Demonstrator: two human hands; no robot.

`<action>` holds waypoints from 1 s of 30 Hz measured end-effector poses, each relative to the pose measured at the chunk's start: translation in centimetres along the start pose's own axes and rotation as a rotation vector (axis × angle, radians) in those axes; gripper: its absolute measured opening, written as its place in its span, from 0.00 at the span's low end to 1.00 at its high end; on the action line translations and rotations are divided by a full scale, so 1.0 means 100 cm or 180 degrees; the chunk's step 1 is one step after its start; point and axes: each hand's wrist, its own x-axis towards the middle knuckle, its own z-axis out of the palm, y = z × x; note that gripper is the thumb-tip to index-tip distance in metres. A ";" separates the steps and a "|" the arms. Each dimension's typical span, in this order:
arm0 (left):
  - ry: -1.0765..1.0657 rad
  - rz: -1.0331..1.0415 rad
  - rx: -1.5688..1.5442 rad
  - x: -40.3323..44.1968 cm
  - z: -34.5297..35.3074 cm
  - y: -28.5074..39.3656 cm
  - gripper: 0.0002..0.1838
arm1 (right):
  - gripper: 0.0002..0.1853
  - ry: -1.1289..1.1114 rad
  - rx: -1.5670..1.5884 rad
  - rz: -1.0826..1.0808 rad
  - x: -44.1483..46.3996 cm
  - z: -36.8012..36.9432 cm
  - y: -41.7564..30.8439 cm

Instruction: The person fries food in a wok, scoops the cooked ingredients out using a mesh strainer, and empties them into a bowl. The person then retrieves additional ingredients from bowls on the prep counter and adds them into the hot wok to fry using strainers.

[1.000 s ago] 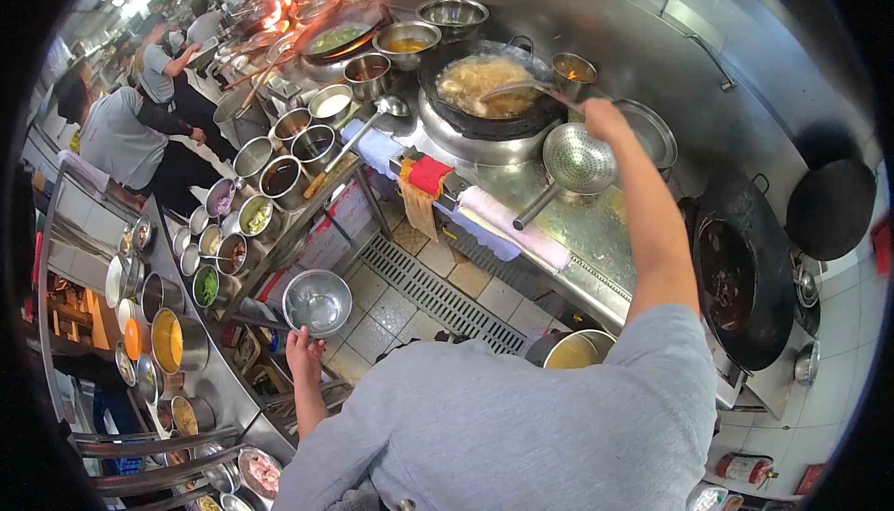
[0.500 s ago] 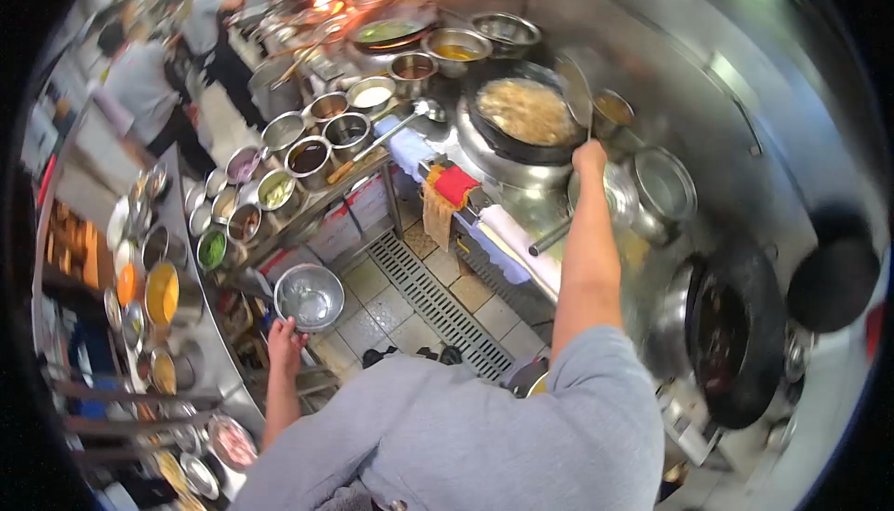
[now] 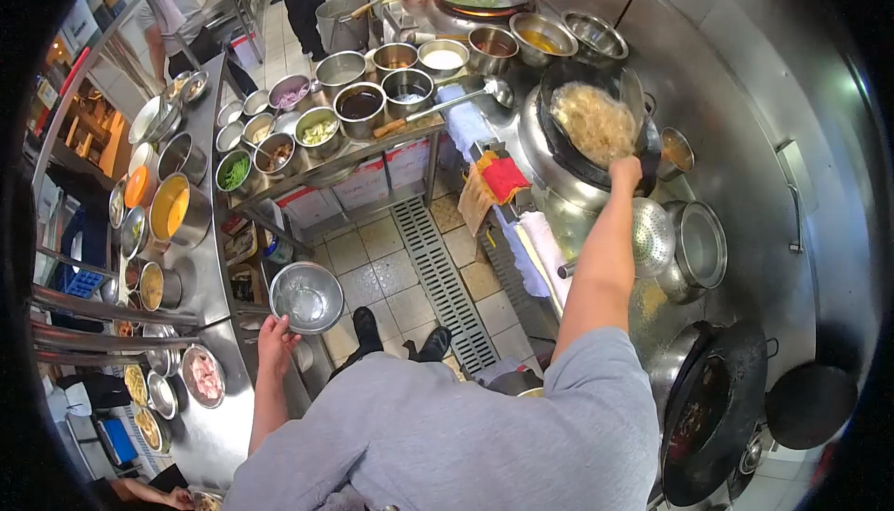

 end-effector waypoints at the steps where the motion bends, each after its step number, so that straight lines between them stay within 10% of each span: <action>1: -0.0004 -0.0009 -0.0041 -0.003 -0.001 -0.001 0.06 | 0.13 -0.0041 0.0100 0.0083 -0.006 0.010 -0.007; 11: -0.0056 -0.0018 0.0001 0.001 0.017 0.005 0.06 | 0.15 -0.0182 -0.0816 -0.0614 -0.072 -0.019 -0.008; 16: -0.0491 -0.0124 0.0132 0.017 0.021 0.004 0.07 | 0.20 -0.0436 -0.0272 0.0188 -0.062 0.014 0.022; 19: -0.0486 -0.0163 0.0190 0.020 0.034 0.007 0.08 | 0.24 -0.0813 -0.0693 -0.0808 -0.065 0.048 0.030; 25: -0.0534 -0.0063 0.0181 0.034 0.050 0.003 0.07 | 0.20 0.0019 0.1440 -0.1133 -0.150 0.039 0.018; 27: -0.0297 -0.0023 0.0388 0.034 0.052 0.001 0.07 | 0.15 -0.1123 0.3214 -0.0631 -0.220 0.049 0.023; 30: 0.0213 0.0379 0.0067 0.024 0.035 -0.015 0.09 | 0.12 -0.3311 0.3234 -0.0557 -0.340 0.070 0.054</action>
